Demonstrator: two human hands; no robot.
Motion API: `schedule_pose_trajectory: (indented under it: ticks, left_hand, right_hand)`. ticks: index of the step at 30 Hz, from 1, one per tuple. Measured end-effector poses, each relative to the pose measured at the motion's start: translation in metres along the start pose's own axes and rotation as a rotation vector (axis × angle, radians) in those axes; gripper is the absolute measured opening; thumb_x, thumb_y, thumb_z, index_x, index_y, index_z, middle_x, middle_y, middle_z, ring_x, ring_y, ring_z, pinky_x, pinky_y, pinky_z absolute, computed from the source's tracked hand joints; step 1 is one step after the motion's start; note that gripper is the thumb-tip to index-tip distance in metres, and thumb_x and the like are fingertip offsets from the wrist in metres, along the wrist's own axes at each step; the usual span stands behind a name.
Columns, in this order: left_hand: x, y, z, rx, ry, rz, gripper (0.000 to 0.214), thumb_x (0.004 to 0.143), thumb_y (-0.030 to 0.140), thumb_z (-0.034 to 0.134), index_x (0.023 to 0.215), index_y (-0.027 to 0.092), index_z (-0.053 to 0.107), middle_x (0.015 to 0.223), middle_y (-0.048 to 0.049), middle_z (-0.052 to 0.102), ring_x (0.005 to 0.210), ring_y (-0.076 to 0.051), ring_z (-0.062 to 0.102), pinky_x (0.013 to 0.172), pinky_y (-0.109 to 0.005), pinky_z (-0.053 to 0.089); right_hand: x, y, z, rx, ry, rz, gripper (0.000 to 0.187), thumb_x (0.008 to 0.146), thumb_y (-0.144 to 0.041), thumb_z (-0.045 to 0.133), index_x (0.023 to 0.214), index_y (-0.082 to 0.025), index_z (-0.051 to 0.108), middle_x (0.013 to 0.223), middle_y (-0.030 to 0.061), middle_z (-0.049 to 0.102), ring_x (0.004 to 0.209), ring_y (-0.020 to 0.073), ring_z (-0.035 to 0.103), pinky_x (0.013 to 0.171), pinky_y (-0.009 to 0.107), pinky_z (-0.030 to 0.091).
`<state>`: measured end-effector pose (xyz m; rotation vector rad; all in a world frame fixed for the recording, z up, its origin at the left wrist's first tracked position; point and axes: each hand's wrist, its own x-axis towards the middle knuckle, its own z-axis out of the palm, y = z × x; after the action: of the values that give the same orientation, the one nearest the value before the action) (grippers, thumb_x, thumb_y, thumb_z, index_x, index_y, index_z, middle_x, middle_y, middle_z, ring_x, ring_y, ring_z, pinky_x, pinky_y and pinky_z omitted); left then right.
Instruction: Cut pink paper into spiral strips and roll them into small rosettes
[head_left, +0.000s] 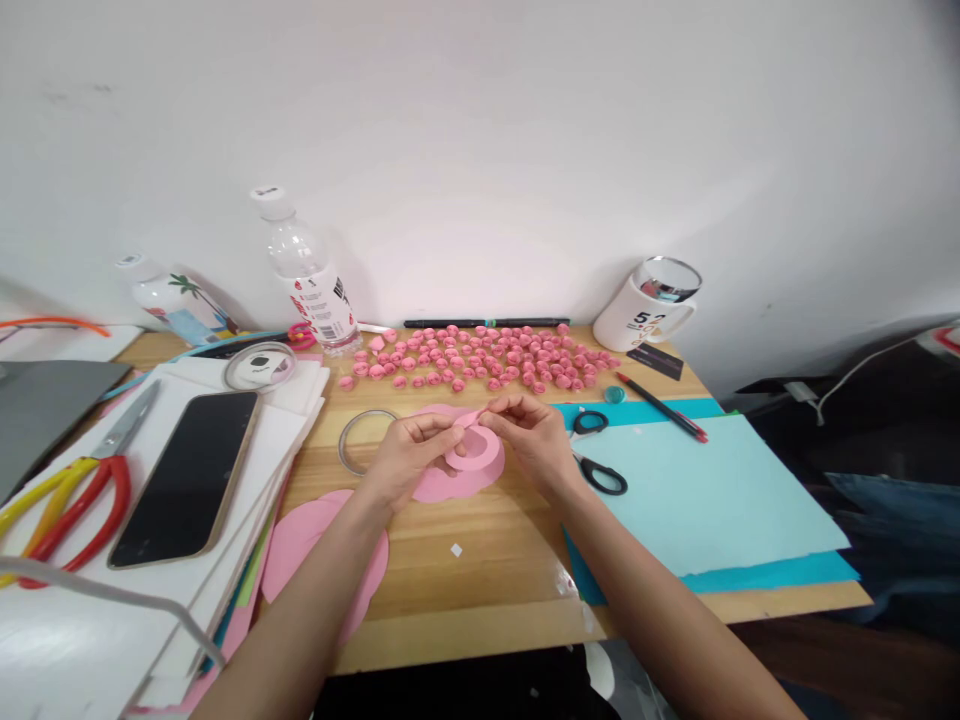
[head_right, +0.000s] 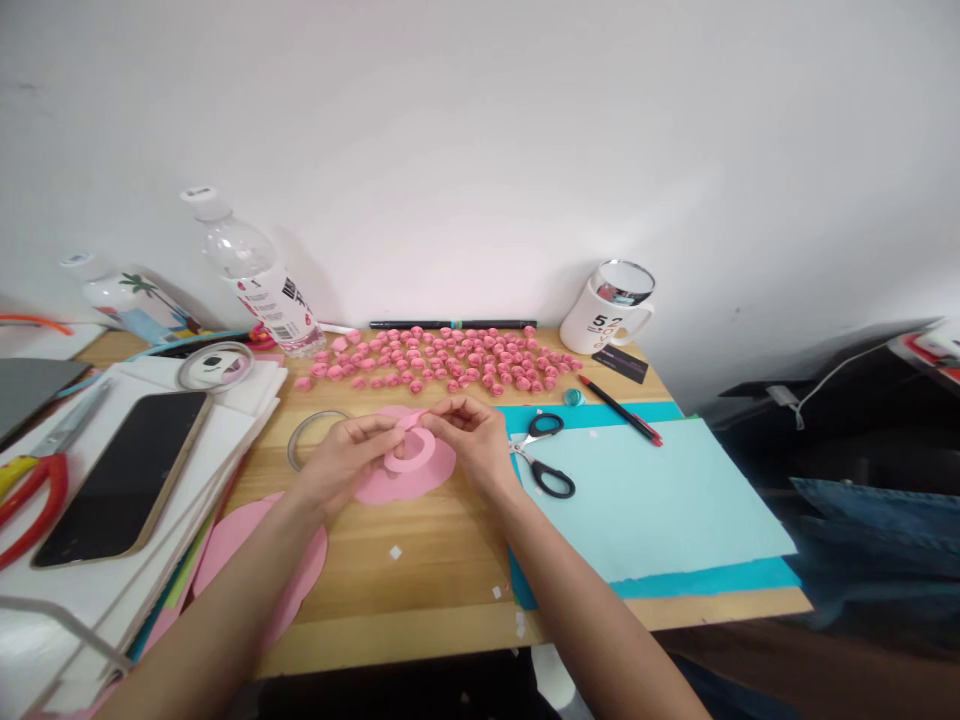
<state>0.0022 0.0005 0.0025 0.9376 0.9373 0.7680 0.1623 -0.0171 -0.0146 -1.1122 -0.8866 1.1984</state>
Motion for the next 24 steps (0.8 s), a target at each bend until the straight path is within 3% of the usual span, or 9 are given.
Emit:
schedule_pose_trajectory:
  ticks: [11,24]
  left_hand:
    - [0.0019,-0.0017,-0.0036,0.025,-0.001,0.0,0.026,0.062,0.03,0.075,0.082,0.014,0.071,0.072,-0.0033,0.066,0.051,-0.008,0.055,0.049,-0.021,0.046]
    - [-0.0007,0.0,-0.002,0.07,-0.077,0.007,0.027,0.067,0.029,0.072,0.089,0.015,0.071,0.077,-0.0058,0.069,0.053,-0.009,0.056,0.052,-0.022,0.047]
  right_hand:
    - [-0.0011,-0.0023,-0.0012,-0.01,-0.001,0.017,0.021,0.065,-0.034,0.073,0.082,-0.021,0.07,0.083,0.0024,0.072,0.077,0.0169,0.065,0.075,0.031,0.05]
    - [-0.0003,-0.0002,-0.0001,-0.024,0.012,-0.035,0.021,0.057,-0.032,0.078,0.069,-0.021,0.066,0.069,-0.0004,0.067,0.065,0.014,0.061,0.062,0.027,0.049]
